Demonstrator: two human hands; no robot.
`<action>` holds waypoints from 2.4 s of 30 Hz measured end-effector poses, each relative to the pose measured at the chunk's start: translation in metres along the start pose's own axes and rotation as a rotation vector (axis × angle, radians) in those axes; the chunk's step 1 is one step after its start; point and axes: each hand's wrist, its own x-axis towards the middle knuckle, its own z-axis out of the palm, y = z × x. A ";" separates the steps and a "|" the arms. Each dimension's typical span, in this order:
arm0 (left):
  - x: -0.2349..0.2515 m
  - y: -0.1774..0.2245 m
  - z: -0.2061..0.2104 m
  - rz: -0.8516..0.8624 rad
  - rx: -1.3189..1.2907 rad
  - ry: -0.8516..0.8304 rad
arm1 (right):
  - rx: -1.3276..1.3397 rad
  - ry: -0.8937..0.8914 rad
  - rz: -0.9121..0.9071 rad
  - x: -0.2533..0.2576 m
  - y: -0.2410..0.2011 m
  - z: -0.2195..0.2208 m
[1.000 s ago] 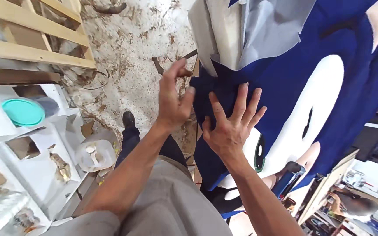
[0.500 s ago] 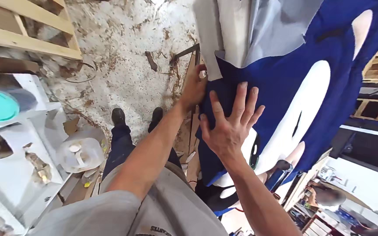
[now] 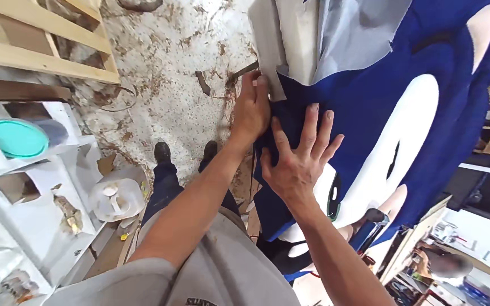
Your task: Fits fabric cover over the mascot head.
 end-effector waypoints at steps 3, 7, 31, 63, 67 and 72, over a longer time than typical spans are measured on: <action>0.012 -0.005 0.001 -0.139 -0.093 -0.096 | 0.005 0.002 0.001 0.000 -0.001 0.000; 0.020 -0.006 0.003 -0.113 -0.108 -0.021 | 0.007 -0.002 0.004 -0.001 0.001 0.000; 0.054 -0.042 0.024 0.090 -0.279 -0.072 | 0.483 0.105 0.038 -0.003 0.025 -0.010; 0.026 -0.040 0.028 0.007 -0.029 -0.043 | 0.224 -0.123 0.369 0.059 0.180 0.021; 0.024 -0.040 0.029 0.057 -0.165 0.002 | 0.155 -0.091 0.323 0.066 0.087 0.010; 0.032 -0.045 0.016 0.103 0.229 -0.160 | 0.234 -0.044 0.271 0.067 0.034 -0.001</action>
